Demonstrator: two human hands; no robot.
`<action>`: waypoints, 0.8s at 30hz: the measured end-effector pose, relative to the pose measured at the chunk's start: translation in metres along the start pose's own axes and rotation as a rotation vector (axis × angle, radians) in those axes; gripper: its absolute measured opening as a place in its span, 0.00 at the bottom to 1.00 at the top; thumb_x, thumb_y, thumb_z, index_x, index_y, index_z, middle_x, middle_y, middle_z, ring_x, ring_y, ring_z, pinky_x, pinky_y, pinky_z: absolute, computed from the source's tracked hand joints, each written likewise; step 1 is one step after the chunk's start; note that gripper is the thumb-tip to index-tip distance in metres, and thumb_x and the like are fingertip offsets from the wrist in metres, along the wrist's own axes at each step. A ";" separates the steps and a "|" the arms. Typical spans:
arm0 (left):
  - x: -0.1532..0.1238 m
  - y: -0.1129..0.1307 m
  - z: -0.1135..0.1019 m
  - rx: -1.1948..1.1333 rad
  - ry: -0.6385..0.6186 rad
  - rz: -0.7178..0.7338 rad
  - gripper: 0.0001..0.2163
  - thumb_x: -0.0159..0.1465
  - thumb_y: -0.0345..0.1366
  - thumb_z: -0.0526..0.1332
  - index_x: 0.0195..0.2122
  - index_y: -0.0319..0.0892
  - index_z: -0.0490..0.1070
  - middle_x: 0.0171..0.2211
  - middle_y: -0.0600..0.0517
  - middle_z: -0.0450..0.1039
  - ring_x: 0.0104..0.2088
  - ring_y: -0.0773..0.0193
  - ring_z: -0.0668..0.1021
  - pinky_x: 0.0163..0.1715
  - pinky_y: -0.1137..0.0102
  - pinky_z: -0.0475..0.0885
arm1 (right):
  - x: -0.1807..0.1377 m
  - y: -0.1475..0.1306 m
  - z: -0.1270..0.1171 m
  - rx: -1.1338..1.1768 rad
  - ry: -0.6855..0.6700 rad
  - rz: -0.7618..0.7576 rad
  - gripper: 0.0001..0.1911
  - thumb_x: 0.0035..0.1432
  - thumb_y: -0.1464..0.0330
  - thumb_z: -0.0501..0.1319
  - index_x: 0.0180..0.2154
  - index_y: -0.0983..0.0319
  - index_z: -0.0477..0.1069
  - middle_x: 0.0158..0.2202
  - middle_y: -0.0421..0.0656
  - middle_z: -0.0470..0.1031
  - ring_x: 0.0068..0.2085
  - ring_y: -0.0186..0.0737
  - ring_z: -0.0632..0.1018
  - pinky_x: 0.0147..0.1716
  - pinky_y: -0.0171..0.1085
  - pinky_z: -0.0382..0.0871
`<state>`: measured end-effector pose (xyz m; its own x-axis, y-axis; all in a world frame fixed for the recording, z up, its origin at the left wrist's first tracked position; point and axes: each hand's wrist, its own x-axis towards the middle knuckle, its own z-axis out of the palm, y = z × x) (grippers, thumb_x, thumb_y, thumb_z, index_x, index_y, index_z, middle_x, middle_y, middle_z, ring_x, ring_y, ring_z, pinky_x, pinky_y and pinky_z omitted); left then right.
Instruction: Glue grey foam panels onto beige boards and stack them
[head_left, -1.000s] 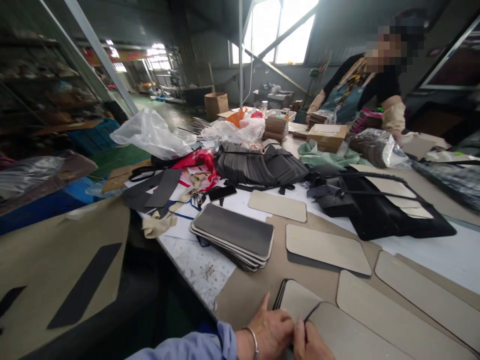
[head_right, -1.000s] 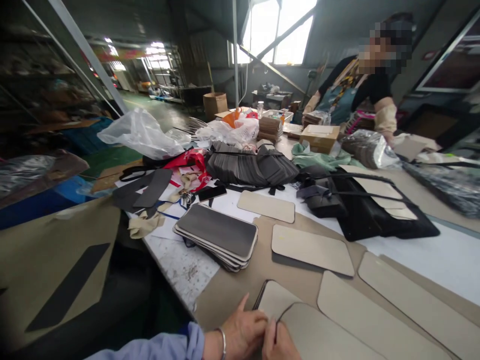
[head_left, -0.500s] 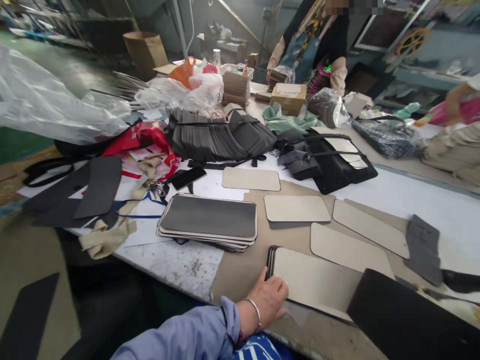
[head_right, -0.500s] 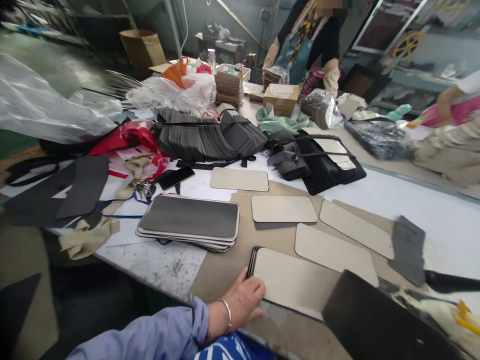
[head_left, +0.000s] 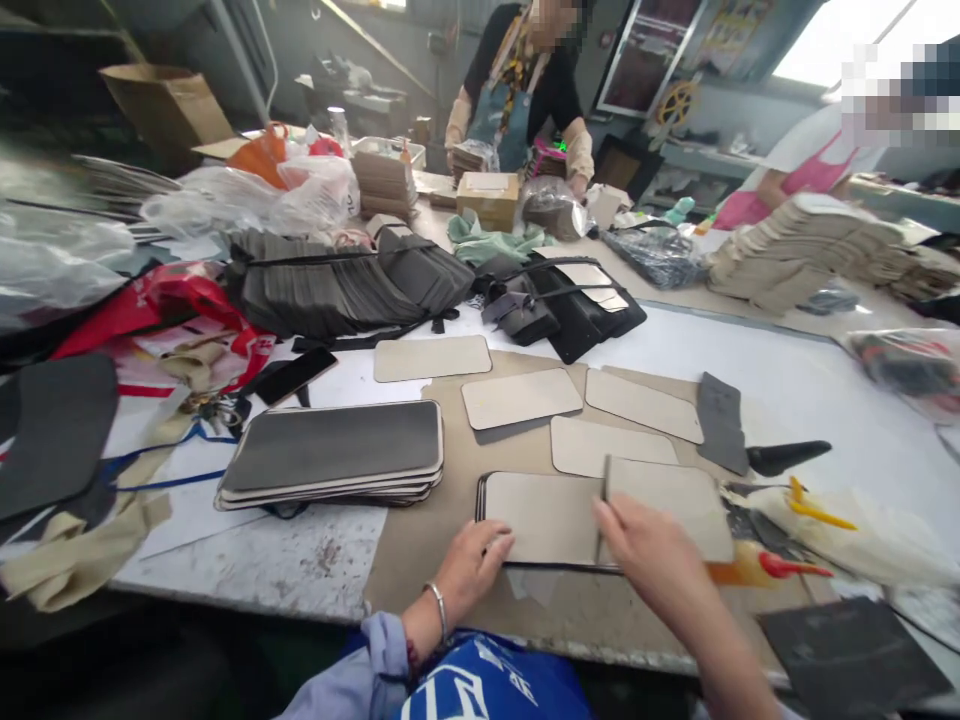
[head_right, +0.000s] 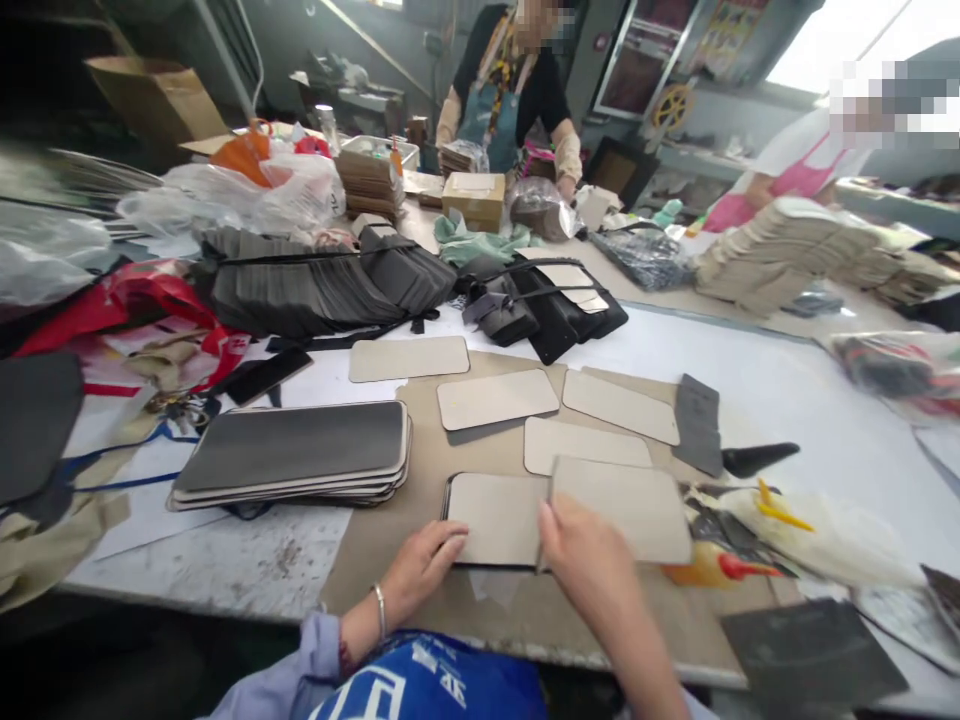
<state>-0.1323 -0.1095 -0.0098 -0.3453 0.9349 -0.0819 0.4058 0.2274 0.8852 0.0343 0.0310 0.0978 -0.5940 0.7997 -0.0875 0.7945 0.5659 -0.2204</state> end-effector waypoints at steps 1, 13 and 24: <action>0.002 -0.001 -0.001 -0.100 0.024 -0.039 0.18 0.64 0.46 0.46 0.42 0.42 0.70 0.42 0.47 0.73 0.45 0.59 0.73 0.53 0.59 0.62 | 0.007 -0.019 0.009 -0.011 -0.047 -0.019 0.17 0.60 0.62 0.45 0.27 0.59 0.67 0.26 0.46 0.74 0.29 0.41 0.74 0.26 0.35 0.57; 0.005 -0.008 0.000 -0.347 0.138 -0.167 0.24 0.58 0.56 0.51 0.34 0.38 0.70 0.33 0.48 0.74 0.36 0.59 0.73 0.41 0.66 0.69 | 0.029 -0.048 0.088 0.245 -0.104 -0.100 0.26 0.64 0.56 0.41 0.25 0.60 0.70 0.24 0.39 0.73 0.27 0.31 0.72 0.28 0.29 0.57; 0.013 -0.021 0.014 -0.410 0.333 -0.279 0.21 0.55 0.55 0.53 0.31 0.38 0.70 0.30 0.49 0.73 0.35 0.59 0.72 0.42 0.65 0.67 | 0.123 0.112 0.074 0.190 -0.010 0.216 0.17 0.58 0.67 0.45 0.28 0.64 0.70 0.33 0.51 0.75 0.36 0.44 0.74 0.33 0.38 0.63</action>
<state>-0.1338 -0.0983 -0.0356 -0.6652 0.7046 -0.2472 -0.0755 0.2660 0.9610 0.0408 0.1780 -0.0091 -0.4151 0.8953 -0.1614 0.8654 0.3339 -0.3736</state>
